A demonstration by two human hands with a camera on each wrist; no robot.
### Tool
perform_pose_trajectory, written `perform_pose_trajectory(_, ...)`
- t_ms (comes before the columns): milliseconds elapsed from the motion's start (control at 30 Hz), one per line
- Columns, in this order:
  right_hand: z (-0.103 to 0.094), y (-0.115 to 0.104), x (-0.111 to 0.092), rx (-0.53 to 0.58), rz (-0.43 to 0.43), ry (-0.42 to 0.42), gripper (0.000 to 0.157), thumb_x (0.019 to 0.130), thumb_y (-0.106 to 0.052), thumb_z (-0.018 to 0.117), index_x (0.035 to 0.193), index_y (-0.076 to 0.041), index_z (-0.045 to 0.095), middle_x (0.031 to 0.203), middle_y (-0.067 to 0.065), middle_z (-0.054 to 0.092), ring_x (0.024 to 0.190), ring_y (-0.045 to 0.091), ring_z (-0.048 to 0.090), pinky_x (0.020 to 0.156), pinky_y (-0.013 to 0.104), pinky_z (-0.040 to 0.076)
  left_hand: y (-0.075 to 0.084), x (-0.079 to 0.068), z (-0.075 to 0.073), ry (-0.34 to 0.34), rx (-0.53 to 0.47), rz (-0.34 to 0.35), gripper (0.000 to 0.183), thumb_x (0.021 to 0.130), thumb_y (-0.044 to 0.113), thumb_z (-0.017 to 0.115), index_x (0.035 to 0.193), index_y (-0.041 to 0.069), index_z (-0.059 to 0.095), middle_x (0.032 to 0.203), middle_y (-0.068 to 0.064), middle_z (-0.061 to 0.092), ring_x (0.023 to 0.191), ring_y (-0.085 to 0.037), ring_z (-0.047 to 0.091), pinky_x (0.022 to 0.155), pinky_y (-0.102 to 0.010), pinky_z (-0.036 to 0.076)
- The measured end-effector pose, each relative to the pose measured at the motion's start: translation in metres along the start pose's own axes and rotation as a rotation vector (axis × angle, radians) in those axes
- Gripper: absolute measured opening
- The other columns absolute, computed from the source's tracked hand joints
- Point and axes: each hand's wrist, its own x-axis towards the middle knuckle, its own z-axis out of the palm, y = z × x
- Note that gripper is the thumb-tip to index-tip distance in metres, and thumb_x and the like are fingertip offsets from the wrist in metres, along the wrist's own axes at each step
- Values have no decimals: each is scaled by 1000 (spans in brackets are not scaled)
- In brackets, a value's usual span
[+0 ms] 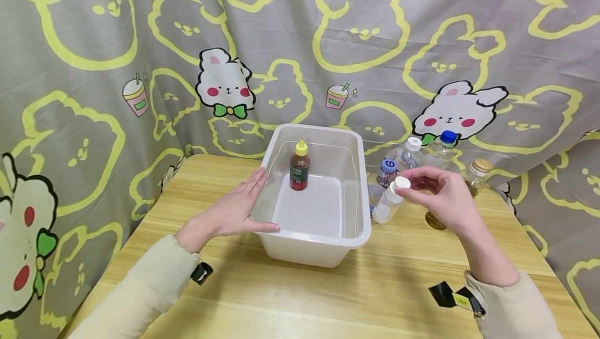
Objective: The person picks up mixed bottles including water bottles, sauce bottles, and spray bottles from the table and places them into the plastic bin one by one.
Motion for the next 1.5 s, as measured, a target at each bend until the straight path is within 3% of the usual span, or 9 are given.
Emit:
perform_pose_trajectory(567, 6, -38, 34, 37, -20, -31, 27, 74, -14, 72, 94, 2, 64, 80, 0, 62, 68, 9, 57, 61, 15, 49, 0, -1, 0, 22, -5, 19, 112, 69, 74, 47, 140, -3, 10, 147, -17, 3, 134, -24, 4, 106, -41, 16)
perform_pose_trajectory(867, 20, -47, 56, 72, 0, -84, 31, 75, -20, 72, 96, 2, 64, 83, 8, 62, 70, 13, 58, 61, 18, 50, -1, 0, 2, 23, -4, 17, 112, 68, 74, 47, 140, -3, 10, 147, -17, 3, 134, -24, 4, 105, -42, 17)
perform_pose_trajectory(1500, 66, -54, 107, 86, 20, -159, 28, 74, -17, 72, 93, 2, 65, 82, 9, 62, 70, 15, 57, 62, 20, 47, 0, -1, 0, 17, 14, 14, 112, 69, 75, 45, 140, -3, 10, 147, -16, 1, 133, -25, 4, 105, -42, 17)
